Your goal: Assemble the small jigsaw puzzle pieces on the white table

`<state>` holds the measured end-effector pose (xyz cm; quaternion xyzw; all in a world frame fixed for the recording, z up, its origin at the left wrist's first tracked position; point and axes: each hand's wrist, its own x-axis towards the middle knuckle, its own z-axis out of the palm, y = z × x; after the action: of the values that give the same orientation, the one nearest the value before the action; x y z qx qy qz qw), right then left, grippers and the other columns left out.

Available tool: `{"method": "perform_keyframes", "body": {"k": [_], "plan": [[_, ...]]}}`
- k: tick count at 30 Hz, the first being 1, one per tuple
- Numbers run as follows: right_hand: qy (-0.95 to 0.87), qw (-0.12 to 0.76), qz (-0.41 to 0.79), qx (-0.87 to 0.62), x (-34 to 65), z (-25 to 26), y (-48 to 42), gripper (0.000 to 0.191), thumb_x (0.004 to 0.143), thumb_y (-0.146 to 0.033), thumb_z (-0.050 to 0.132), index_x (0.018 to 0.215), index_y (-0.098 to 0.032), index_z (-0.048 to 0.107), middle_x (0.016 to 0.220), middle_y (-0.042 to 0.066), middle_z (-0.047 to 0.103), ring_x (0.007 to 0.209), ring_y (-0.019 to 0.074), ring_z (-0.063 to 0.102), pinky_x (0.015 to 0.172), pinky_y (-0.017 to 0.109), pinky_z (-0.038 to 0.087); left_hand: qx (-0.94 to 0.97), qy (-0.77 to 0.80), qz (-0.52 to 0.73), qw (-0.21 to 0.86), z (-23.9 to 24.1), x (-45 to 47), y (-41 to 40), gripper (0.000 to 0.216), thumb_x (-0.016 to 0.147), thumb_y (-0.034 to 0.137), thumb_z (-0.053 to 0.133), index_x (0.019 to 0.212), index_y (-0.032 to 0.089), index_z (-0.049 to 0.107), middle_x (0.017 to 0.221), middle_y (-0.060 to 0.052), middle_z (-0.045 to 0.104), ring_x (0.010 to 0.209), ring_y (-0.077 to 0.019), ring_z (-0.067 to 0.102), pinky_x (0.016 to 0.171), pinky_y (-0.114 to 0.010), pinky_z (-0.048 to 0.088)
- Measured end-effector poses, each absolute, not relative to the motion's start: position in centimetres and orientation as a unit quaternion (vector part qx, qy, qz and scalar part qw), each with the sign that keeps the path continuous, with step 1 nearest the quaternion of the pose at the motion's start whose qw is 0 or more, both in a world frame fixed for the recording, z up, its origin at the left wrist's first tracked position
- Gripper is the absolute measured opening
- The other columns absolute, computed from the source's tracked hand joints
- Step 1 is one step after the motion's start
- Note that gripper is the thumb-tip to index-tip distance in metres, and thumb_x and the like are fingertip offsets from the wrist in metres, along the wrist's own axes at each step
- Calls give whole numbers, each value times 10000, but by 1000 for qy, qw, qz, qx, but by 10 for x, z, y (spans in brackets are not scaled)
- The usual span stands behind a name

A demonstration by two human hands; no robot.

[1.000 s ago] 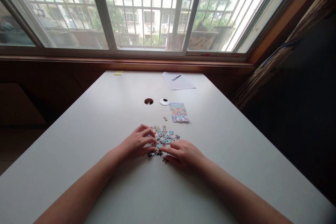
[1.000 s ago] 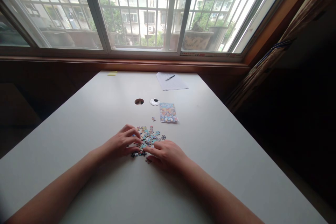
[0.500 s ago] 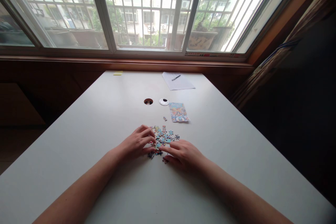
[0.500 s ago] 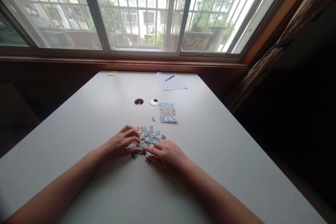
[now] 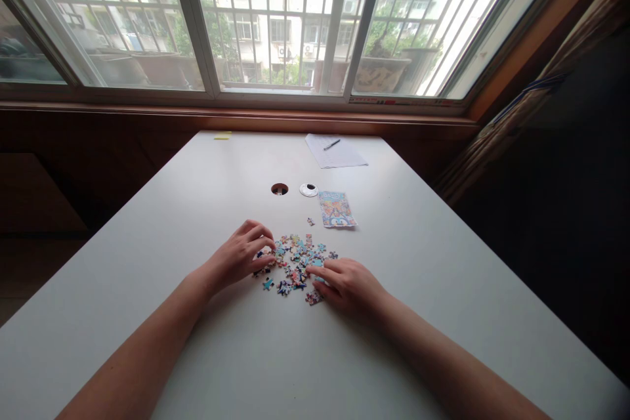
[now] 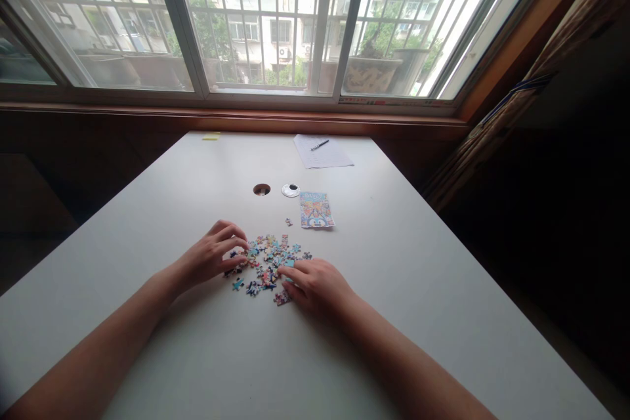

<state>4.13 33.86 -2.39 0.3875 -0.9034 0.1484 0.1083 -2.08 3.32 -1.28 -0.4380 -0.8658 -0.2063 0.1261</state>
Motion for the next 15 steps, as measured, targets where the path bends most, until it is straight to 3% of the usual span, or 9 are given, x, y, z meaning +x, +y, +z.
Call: {"method": "perform_keyframes", "body": {"k": [15], "plan": [[-902,124,176,375,41,-27,346,203,982,-305,559,1117,-236,693,839,33,704,682,153,579,684,281,362,-375,-895,-187,154,-23,-43,1,173,936,359,651,1031,216,674,1107,-77,636,1092,-261,501,965,-424,461]]}}
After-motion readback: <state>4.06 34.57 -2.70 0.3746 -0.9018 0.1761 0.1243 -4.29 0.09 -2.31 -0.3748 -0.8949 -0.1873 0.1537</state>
